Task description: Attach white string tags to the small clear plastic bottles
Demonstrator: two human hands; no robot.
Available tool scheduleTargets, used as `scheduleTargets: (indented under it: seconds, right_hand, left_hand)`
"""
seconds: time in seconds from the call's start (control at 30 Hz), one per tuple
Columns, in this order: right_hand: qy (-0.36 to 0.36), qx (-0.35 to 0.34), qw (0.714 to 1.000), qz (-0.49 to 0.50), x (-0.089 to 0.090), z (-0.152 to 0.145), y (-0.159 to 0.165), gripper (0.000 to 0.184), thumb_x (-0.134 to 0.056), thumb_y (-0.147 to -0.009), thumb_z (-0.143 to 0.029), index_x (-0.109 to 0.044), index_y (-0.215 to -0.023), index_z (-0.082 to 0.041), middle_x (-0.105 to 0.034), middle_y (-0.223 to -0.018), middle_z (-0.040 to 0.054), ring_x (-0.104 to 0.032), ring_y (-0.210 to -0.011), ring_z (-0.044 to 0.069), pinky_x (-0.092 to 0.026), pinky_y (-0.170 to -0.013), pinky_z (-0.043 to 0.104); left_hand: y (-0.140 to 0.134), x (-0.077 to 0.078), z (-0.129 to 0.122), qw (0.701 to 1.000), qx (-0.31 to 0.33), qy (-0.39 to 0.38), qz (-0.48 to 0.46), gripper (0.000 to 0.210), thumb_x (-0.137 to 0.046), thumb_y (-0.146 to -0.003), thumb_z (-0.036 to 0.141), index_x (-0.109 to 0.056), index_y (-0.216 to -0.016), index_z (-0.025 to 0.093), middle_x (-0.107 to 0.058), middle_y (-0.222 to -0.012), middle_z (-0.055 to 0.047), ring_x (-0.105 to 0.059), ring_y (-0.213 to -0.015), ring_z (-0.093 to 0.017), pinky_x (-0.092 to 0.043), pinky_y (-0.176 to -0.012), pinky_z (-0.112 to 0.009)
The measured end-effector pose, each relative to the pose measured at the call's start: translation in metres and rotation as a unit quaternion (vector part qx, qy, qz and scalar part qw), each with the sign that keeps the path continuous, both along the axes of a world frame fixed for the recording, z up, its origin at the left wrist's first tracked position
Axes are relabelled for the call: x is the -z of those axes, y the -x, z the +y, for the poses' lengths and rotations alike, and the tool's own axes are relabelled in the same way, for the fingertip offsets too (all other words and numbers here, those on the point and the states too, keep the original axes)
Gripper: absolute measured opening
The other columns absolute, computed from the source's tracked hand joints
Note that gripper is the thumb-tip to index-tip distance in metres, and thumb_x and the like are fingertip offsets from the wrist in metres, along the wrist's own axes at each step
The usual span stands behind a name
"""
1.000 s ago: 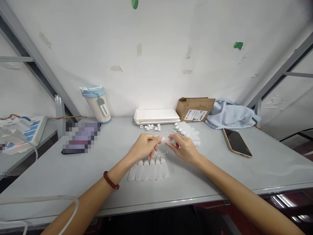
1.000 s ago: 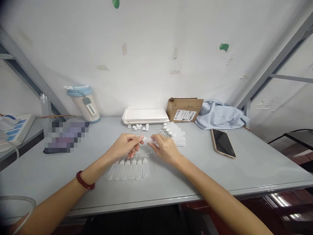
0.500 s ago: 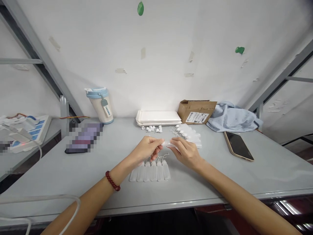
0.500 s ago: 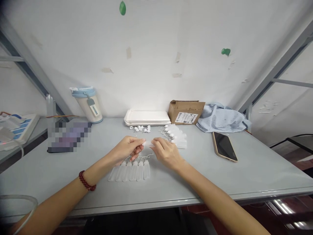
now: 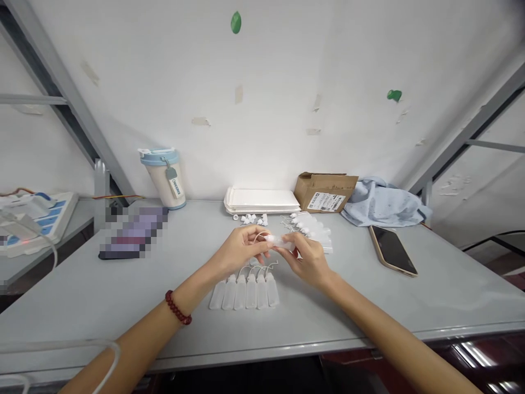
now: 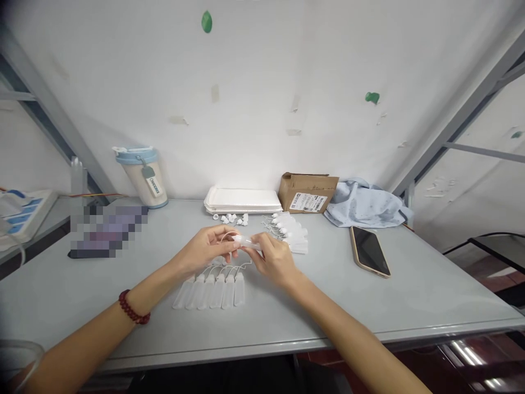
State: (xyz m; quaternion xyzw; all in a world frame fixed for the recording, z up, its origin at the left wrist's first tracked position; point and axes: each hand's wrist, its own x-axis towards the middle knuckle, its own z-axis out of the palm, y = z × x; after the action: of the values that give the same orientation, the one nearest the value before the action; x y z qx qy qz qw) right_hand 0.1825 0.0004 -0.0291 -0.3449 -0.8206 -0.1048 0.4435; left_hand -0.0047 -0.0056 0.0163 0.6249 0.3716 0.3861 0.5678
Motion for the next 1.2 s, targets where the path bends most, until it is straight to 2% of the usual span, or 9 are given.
scheduleTargets:
  seconds: [0.13,0.27,0.33,0.57,0.67,0.77,0.9,1.07,1.2]
  right_hand:
    - [-0.006,-0.011,1.000,-0.009,0.0008,0.0005,0.0016,0.010,-0.055,-0.085,-0.026,-0.052,-0.088,-0.017,-0.065,-0.074,0.0054,-0.054,-0.049,0.010,-0.039,-0.044,0.022]
    - [-0.018,-0.006,1.000,-0.017,0.0039,0.0010,0.0031,0.008,-0.055,-0.085,-0.026,-0.052,-0.088,-0.018,-0.065,-0.075,0.0057,-0.057,-0.055,0.012,-0.038,-0.043,0.022]
    - [-0.022,-0.002,0.999,-0.023,0.0046,0.0008,0.0036,0.008,-0.054,-0.086,-0.026,-0.053,-0.087,-0.018,-0.065,-0.075,0.0058,-0.057,-0.056,0.012,-0.037,-0.044,0.022]
    - [-0.036,-0.001,0.999,-0.027,0.0028,0.0001,0.0040,0.005,-0.053,-0.086,-0.023,-0.052,-0.084,-0.019,-0.066,-0.073,0.0045,-0.056,-0.055,0.011,-0.038,-0.047,0.022]
    - [-0.029,0.000,0.999,-0.020,0.0044,0.0011,0.0030,0.004,-0.054,-0.085,-0.022,-0.052,-0.085,-0.019,-0.066,-0.074,0.0048,-0.057,-0.056,0.012,-0.039,-0.046,0.021]
    - [-0.015,0.005,1.000,-0.015,0.0062,0.0023,0.0021,0.006,-0.054,-0.085,-0.024,-0.053,-0.087,-0.019,-0.066,-0.076,0.0057,-0.059,-0.059,0.013,-0.039,-0.046,0.022]
    - [-0.007,0.004,1.000,-0.009,0.0050,0.0021,0.0026,0.008,-0.053,-0.086,-0.027,-0.053,-0.086,-0.019,-0.066,-0.075,0.0058,-0.059,-0.057,0.013,-0.040,-0.046,0.022]
    - [0.013,-0.002,1.000,-0.019,0.0024,0.0001,0.0026,0.021,-0.051,-0.087,-0.038,-0.053,-0.082,-0.018,-0.067,-0.068,0.0049,-0.051,-0.043,0.010,-0.036,-0.042,0.023]
    - [0.063,-0.033,0.997,0.000,0.0009,-0.0024,0.0008,0.024,-0.050,-0.087,-0.040,-0.052,-0.081,-0.017,-0.064,-0.062,0.0034,-0.046,-0.040,0.009,-0.034,-0.041,0.022]
  left_hand:
    - [0.0025,-0.0001,0.0019,0.999,-0.035,0.033,0.026,0.031,-0.063,-0.074,0.042,-0.061,-0.091,0.016,-0.061,-0.070,-0.001,-0.058,-0.058,-0.011,-0.050,-0.053,-0.024]
    - [0.0035,0.0021,0.0029,0.997,-0.040,0.051,0.048,0.033,-0.060,-0.075,0.046,-0.058,-0.066,0.014,-0.056,-0.060,0.000,-0.055,-0.050,-0.010,-0.048,-0.049,-0.023]
    - [0.0040,0.0023,0.0027,0.997,-0.023,0.046,0.057,0.033,-0.060,-0.075,0.044,-0.056,-0.062,0.014,-0.056,-0.057,0.001,-0.054,-0.050,-0.010,-0.047,-0.049,-0.024]
    - [0.0057,-0.0020,0.0010,0.996,-0.015,-0.046,0.077,0.018,-0.063,-0.073,0.032,-0.064,-0.077,0.015,-0.063,-0.072,-0.003,-0.057,-0.061,-0.012,-0.048,-0.061,-0.025]
    - [0.0059,-0.0019,0.0013,0.996,-0.016,-0.046,0.076,0.019,-0.064,-0.073,0.033,-0.064,-0.078,0.015,-0.063,-0.073,-0.002,-0.057,-0.062,-0.012,-0.049,-0.064,-0.026]
    - [0.0063,0.0011,0.0028,0.997,-0.013,-0.027,0.077,0.027,-0.059,-0.076,0.041,-0.065,-0.079,0.015,-0.063,-0.071,-0.003,-0.059,-0.064,-0.014,-0.050,-0.064,-0.028]
    - [0.0060,0.0044,0.0038,0.996,-0.008,-0.018,0.090,0.037,-0.054,-0.077,0.049,-0.061,-0.067,0.014,-0.061,-0.067,-0.003,-0.058,-0.061,-0.014,-0.050,-0.060,-0.027]
    - [0.0037,0.0040,0.0011,0.993,-0.033,-0.040,0.110,0.037,-0.053,-0.079,0.047,-0.054,-0.059,0.016,-0.056,-0.057,0.001,-0.053,-0.053,-0.011,-0.046,-0.055,-0.024]
    - [0.0024,0.0035,-0.0012,0.990,-0.035,-0.059,0.127,0.031,-0.052,-0.080,0.043,-0.058,-0.067,0.015,-0.057,-0.061,0.000,-0.054,-0.058,-0.012,-0.045,-0.055,-0.023]
